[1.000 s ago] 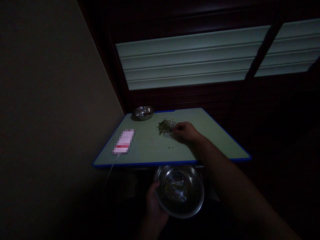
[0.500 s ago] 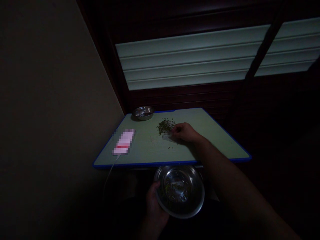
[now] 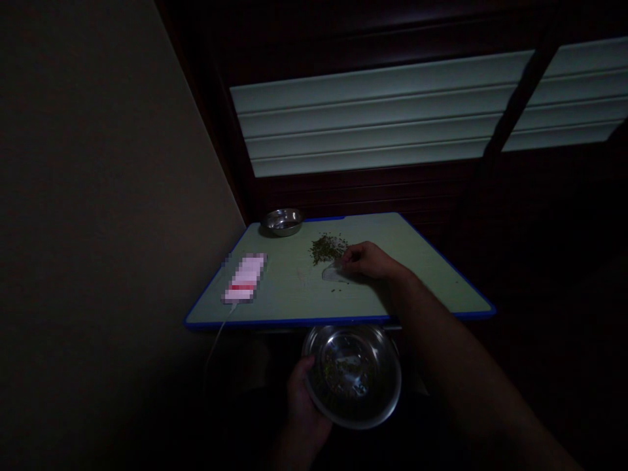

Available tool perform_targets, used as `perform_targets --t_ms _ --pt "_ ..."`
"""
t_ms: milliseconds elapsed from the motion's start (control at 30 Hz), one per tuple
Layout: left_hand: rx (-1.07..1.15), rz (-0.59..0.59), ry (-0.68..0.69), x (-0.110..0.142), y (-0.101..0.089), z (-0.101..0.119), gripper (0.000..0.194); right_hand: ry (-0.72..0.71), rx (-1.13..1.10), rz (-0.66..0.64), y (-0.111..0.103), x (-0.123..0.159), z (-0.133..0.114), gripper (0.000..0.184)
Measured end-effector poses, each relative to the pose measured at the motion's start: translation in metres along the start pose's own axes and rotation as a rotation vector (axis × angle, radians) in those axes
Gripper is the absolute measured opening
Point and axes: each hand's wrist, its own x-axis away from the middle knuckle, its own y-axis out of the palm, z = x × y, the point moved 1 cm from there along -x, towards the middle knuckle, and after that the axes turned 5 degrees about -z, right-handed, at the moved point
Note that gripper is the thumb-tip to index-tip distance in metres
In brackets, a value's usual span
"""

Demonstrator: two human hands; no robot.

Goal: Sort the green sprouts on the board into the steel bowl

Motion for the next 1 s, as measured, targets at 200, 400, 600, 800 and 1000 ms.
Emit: perform_targets --t_ms 200,400,600,800,1000 --pt "0.007 0.007 0.018 -0.003 -0.001 -0.001 0.019 -0.012 -0.01 -0.058 0.008 0.002 -0.005 0.023" --pt "0.038 0.025 0.037 -0.001 0.002 0.002 0.021 -0.006 -0.018 -0.159 0.012 0.005 -0.007 0.03" --pt "0.055 0.007 0.049 0.0 0.005 0.003 0.021 -0.017 0.004 -0.279 0.012 0.011 -0.014 0.029" --pt "0.055 0.013 0.025 -0.001 0.003 0.003 0.023 -0.007 0.017 -0.393 0.011 0.013 -0.016 0.025" --pt "0.032 -0.001 0.041 -0.001 0.002 0.001 0.021 0.021 -0.032 -0.511 0.014 0.014 -0.014 0.022"
